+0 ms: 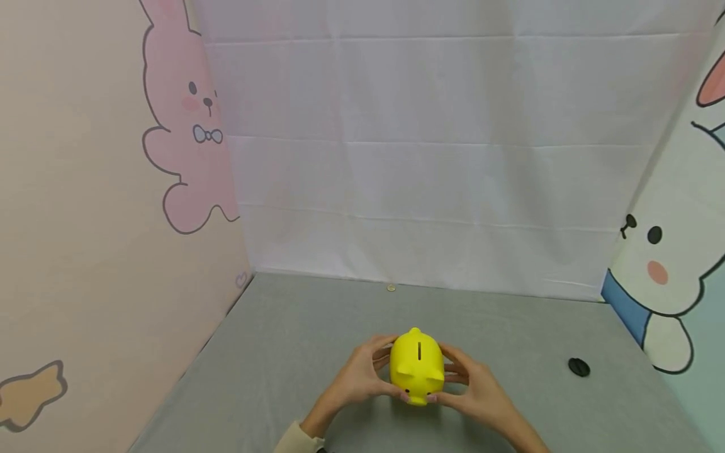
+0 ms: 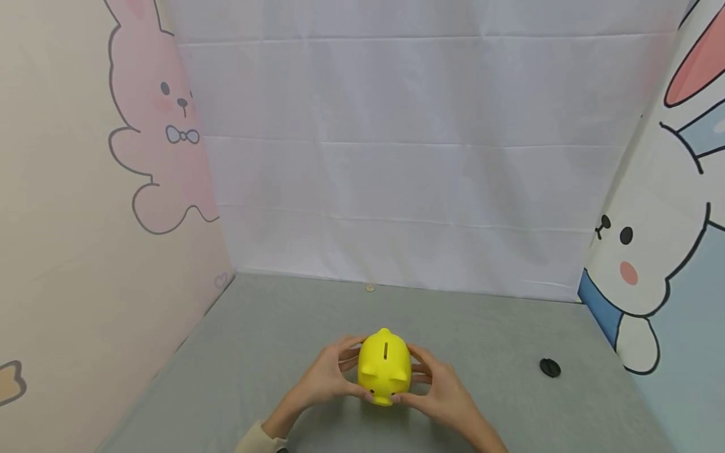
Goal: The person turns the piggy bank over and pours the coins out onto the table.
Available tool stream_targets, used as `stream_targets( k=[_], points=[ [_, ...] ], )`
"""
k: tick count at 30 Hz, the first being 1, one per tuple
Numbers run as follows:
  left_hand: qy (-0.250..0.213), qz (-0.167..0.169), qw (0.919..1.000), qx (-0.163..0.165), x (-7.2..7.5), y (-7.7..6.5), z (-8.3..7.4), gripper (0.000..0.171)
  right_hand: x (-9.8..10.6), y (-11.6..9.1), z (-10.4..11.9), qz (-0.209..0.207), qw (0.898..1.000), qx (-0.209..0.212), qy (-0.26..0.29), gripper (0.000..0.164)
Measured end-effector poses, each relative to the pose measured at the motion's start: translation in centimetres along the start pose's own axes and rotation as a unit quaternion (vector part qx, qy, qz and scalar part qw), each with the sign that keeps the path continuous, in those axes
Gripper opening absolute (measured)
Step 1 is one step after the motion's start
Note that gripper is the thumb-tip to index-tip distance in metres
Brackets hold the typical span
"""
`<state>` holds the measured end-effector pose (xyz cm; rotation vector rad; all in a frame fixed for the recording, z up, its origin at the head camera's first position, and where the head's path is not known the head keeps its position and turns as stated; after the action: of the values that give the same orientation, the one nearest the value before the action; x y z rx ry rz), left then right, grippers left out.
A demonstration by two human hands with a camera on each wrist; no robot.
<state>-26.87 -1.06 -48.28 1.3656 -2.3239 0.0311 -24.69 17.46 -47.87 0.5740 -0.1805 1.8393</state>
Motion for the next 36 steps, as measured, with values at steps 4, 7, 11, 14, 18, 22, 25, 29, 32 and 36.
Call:
stream_targets(
  k=[4,7,11,14,18,22,25,29,32,36],
  points=[
    [0.062,-0.028,0.9950,-0.073,0.4,0.0,-1.2,0.095,0.7,-0.6,1.7,-0.056,0.992,0.102,-0.057,0.094],
    [0.094,-0.038,0.9906,-0.092,0.5,0.1,-1.5,0.095,0.9,-0.8,2.3,-0.076,0.984,0.139,-0.078,0.096],
    [0.083,-0.031,0.9929,-0.080,0.3,0.2,-1.2,0.097,0.8,-0.6,2.0,-0.071,0.986,0.130,-0.072,0.096],
    [0.083,-0.029,0.9935,-0.072,0.3,0.2,-1.0,0.098,0.8,-0.5,1.6,-0.069,0.989,0.115,-0.065,0.095],
    [0.088,-0.026,0.9930,-0.074,0.3,0.2,-1.0,0.098,0.8,-0.5,1.1,-0.067,0.992,0.095,-0.052,0.093],
    [0.077,-0.021,0.9948,-0.063,0.2,0.2,-0.8,0.091,0.8,-0.4,0.2,-0.055,0.998,0.042,-0.012,0.084],
    [0.060,-0.018,0.9974,-0.034,0.1,0.3,-0.3,0.077,0.7,-0.3,-0.6,-0.045,0.999,-0.017,0.008,0.073],
    [0.059,-0.024,0.9978,0.017,0.1,0.4,0.4,0.061,0.4,-0.1,-1.6,-0.023,0.996,-0.090,0.011,0.062],
    [0.068,-0.032,0.9957,0.054,0.1,0.5,1.0,0.053,0.0,0.0,-2.2,-0.002,0.991,-0.132,0.029,0.056],
    [0.066,-0.039,0.9932,0.087,-0.1,0.7,1.5,0.046,-0.3,0.1,-2.7,0.014,0.985,-0.165,0.047,0.049]
  ],
)
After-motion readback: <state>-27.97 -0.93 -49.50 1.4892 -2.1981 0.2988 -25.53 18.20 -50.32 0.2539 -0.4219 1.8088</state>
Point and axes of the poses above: each hand's wrist, its own y-axis towards the middle knuckle, its own x-axis out of the back of the hand, z = x × y, the point moved 9 cm from there along y, towards the middle knuckle, and after that the axes turned 4 degrees about -x, right-handed, at the moved point
